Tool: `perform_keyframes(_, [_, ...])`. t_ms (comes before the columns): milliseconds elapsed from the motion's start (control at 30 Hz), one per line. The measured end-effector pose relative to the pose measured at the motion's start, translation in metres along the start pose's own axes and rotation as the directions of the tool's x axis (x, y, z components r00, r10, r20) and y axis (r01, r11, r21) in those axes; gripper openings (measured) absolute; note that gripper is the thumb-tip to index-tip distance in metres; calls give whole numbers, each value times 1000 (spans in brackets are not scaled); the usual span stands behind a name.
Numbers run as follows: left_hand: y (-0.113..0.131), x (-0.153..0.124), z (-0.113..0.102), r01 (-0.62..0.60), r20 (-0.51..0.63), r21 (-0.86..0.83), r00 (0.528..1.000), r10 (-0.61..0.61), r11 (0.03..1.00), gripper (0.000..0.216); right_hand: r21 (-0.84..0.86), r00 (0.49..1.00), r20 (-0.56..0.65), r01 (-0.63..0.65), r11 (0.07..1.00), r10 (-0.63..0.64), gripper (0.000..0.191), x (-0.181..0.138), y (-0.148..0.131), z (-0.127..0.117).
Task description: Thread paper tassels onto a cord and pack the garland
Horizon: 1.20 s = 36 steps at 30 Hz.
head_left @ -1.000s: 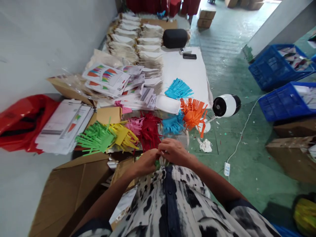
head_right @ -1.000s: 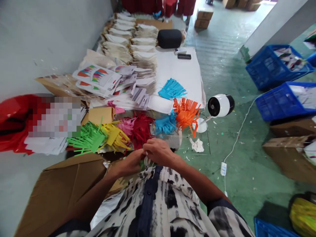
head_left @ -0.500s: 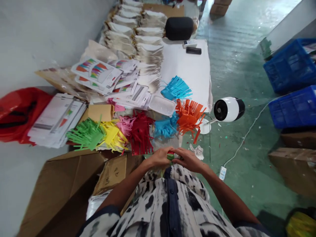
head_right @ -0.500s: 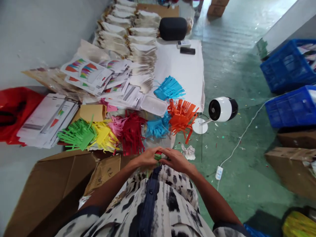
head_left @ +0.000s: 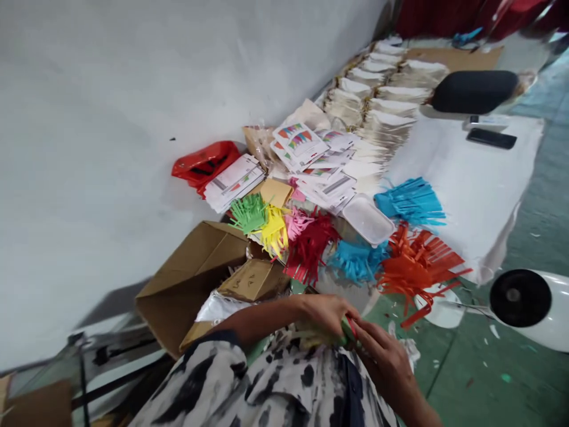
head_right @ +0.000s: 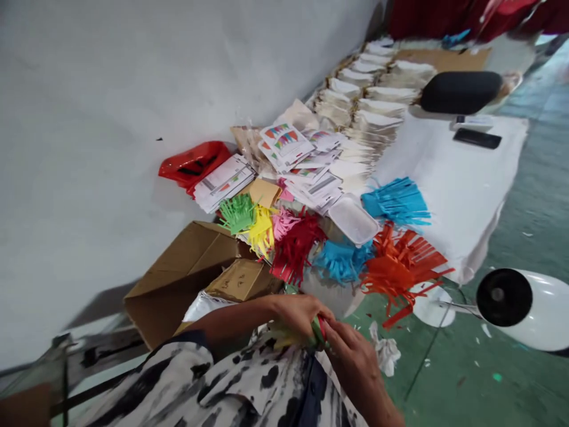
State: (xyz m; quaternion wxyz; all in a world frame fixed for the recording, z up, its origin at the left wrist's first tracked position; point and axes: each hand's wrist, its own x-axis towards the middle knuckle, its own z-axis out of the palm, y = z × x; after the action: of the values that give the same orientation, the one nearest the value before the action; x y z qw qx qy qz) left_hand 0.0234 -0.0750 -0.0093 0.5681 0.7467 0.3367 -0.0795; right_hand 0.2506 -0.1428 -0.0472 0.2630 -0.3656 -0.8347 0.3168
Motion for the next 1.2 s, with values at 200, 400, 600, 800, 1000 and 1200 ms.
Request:
perform_keyframes(200, [19, -29, 20, -50, -313, 535, 916, 253, 843, 39, 235, 967, 248, -126, 964, 66, 33, 11, -14, -11])
perform_keyframes(400, [17, -39, 22, -144, -204, 196, 962, 183, 970, 54, 104, 992, 105, 53, 993, -64, 39, -7, -17, 2])
perform_keyframes(600, [-22, 1, 62, -15, -113, -811, 985, -132, 585, 72, 30, 991, 76, -109, 994, 107, 39, -3, -28, -8])
perform_keyframes(800, [-24, -15, 64, -87, -86, -551, 995, 47, 830, 70, 34, 951, 308, -51, 998, 38, 33, 3, -41, -16])
perform_keyframes(1000, [14, -65, -1, -144, -124, -144, 984, 126, 979, 33, -171, 908, 416, 131, 977, -49, 44, -5, -37, -3])
perform_keyframes(1200, [-25, -73, -40, -189, -542, -375, 839, -50, 908, 42, -313, 973, -22, -224, 923, 229, 40, -39, 24, -8])
